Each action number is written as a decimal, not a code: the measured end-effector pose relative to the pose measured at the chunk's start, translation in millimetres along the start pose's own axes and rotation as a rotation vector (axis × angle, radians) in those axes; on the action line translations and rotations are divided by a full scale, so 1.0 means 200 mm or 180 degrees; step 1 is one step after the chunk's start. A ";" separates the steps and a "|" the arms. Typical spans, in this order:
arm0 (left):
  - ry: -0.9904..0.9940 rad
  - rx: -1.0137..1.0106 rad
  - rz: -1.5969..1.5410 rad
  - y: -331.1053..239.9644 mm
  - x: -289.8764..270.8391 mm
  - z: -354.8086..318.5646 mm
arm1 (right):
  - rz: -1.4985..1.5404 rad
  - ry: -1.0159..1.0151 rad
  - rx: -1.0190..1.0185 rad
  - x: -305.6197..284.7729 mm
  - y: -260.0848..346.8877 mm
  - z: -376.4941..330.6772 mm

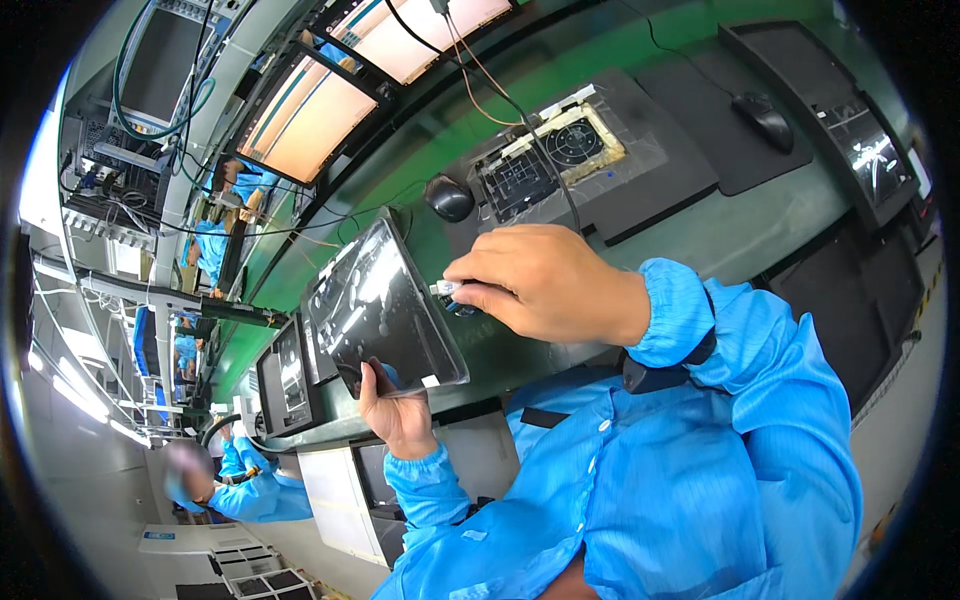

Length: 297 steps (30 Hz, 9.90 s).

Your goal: Testing tablet computers by plugging in cables, checking screens, and marking them with a pen on a production line.

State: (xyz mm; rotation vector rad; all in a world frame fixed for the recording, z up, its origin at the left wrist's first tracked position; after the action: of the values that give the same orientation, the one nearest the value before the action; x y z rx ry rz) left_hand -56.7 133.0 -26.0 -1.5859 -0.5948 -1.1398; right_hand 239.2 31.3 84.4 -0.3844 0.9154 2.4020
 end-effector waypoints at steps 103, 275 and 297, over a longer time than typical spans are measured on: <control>0.1799 0.1692 0.3933 0.16 0.22 -0.43 | -0.1047 0.2608 0.1347 0.05 -0.33 -0.36; -0.2359 0.1299 0.8119 -1.29 -1.51 -0.73 | -0.0716 0.1347 0.0010 0.69 -0.41 0.04; -0.2939 0.0958 0.8685 -1.67 -1.76 -1.33 | -0.0679 0.1274 0.0427 0.56 -0.28 -0.10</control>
State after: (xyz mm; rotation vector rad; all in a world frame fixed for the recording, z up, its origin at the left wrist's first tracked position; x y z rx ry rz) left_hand -580.8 56.4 -187.3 -0.9921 0.9058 1.6107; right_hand 181.8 95.2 -9.2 -0.8858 1.1357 2.0910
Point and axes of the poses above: each hand's wrist, its own z-axis towards the middle knuckle, its own x-axis out of the palm, y = z × x, the point moved 7 cm from there along z, towards the middle knuckle, and after that the axes turned 6 degrees about y, right-handed, at the moved point
